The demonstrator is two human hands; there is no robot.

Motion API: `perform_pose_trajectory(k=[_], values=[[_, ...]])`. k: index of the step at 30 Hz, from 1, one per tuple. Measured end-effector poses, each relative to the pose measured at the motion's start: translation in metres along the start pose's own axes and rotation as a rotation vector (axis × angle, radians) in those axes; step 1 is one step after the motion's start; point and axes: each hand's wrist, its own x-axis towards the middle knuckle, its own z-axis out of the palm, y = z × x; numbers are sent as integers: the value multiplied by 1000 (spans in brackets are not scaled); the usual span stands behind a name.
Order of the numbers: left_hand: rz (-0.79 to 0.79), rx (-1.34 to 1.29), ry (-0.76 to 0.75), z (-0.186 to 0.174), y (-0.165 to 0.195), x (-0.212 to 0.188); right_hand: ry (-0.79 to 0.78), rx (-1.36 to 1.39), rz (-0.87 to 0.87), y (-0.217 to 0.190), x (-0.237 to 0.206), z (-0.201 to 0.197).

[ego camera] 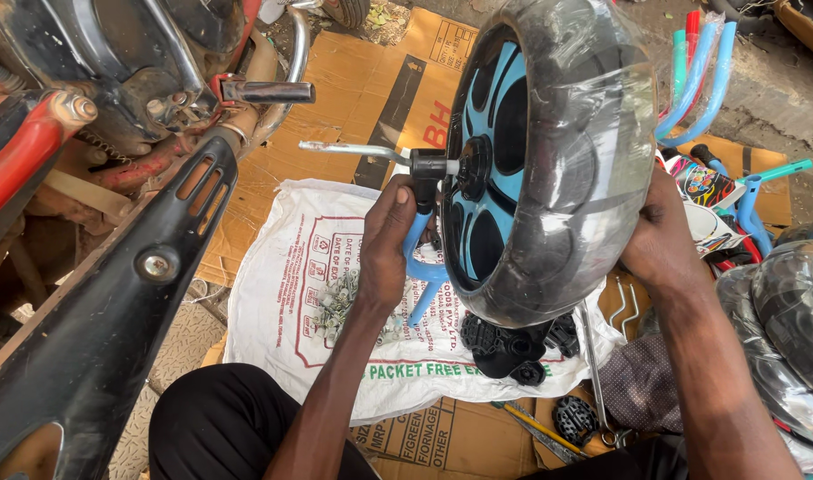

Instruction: The person sits on the ground and attaches a training wheel to a child's bicycle. They fit the blue support bracket to the rear axle, tap components into place with a hammer, then use a screwdriver to tighten the fasteners while holding the wheel and bracket aligned.

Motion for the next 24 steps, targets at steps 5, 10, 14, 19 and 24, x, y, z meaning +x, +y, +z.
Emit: perform_pose_trajectory(k=[5, 10, 14, 19, 24], values=[[15, 33, -36, 0, -2, 5, 11, -20, -18, -1, -3, 0], [-11, 140, 13, -4, -16, 9, -30, 36, 154, -5, -1, 3], [4, 195, 100, -12, -19, 12, -150, -138, -124, -16, 8, 11], [-12, 166, 92, -22, -10, 11, -182, -364, -282, -41, 15, 18], [-17, 155, 80, -18, -5, 12, -224, -447, -143, -55, 25, 10]])
